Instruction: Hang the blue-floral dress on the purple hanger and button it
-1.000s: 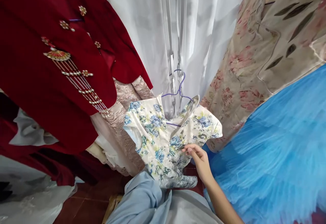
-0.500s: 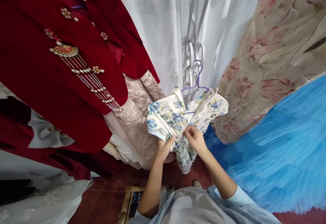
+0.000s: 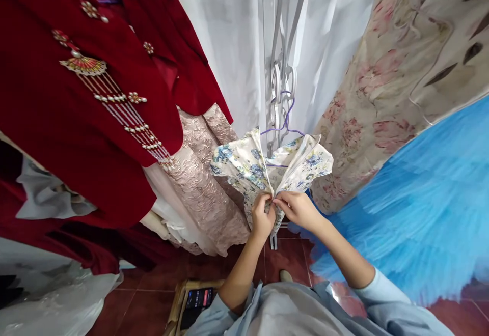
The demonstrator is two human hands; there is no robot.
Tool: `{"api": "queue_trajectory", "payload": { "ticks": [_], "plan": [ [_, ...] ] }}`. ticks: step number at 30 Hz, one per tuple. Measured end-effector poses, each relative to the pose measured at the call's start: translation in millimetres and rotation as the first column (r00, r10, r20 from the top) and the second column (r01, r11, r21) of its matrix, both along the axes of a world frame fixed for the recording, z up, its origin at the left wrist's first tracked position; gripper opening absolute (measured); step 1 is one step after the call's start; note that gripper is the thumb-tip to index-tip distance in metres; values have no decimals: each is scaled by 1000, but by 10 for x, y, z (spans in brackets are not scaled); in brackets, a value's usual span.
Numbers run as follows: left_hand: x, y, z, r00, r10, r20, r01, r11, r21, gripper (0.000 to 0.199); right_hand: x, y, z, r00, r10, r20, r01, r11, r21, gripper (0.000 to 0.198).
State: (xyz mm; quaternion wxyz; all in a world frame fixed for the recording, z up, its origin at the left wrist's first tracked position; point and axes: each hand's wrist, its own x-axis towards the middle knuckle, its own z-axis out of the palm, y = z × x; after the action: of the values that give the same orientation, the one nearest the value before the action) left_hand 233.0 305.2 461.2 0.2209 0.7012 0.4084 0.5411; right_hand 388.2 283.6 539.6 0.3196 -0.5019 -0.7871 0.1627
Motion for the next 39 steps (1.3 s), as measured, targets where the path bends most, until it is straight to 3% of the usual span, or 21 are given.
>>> {"api": "queue_trajectory", "payload": {
  "ticks": [3,6,10,16,19,21,23,25,27,30,34,37,39],
  "plan": [
    [138,-61,39,1000,3,25,-4,1000,29,15,291,195,286,993,52,107,-64,991,116,31],
    [215,-205,18,998,-5,57,3,999,36,18,519,477,663,983,-10,184,-36,969,245,30],
    [322,-415,2,993,-3,117,3,1000,4,18,593,808,1117,975,-24,223,-57,935,351,22],
    [403,-528,-72,995,-43,86,44,999,-11,20,589,1021,1403,994,-63,84,25,920,392,21],
    [317,-419,-54,996,-62,56,59,997,47,15,577,982,1400,994,-105,-14,102,914,394,21],
    [216,-245,125,997,-57,49,49,988,148,6,534,902,1352,982,-128,-139,171,911,374,24],
    [119,1,468,998,-31,48,17,960,280,23,467,804,1271,939,-121,-322,211,943,259,27],
    [62,285,915,999,-27,23,15,911,412,29,391,712,1177,848,-112,-518,166,984,58,28],
    [57,558,1352,995,-58,-80,87,902,424,34,324,647,1092,729,-125,-673,71,992,-107,26],
    [117,853,1786,942,-151,-299,263,888,378,18,249,620,1009,590,-149,-793,22,985,-169,24],
    [189,963,1955,900,-175,-399,350,837,421,14,125,701,872,534,-157,-830,129,986,-104,25],
    [124,962,2061,938,-136,-319,286,823,490,15,-15,763,621,506,-205,-838,182,975,-128,23],
    [-29,1022,2176,966,-112,-234,214,853,476,16,-107,753,394,498,-254,-829,183,965,-186,22]
  ]
}}
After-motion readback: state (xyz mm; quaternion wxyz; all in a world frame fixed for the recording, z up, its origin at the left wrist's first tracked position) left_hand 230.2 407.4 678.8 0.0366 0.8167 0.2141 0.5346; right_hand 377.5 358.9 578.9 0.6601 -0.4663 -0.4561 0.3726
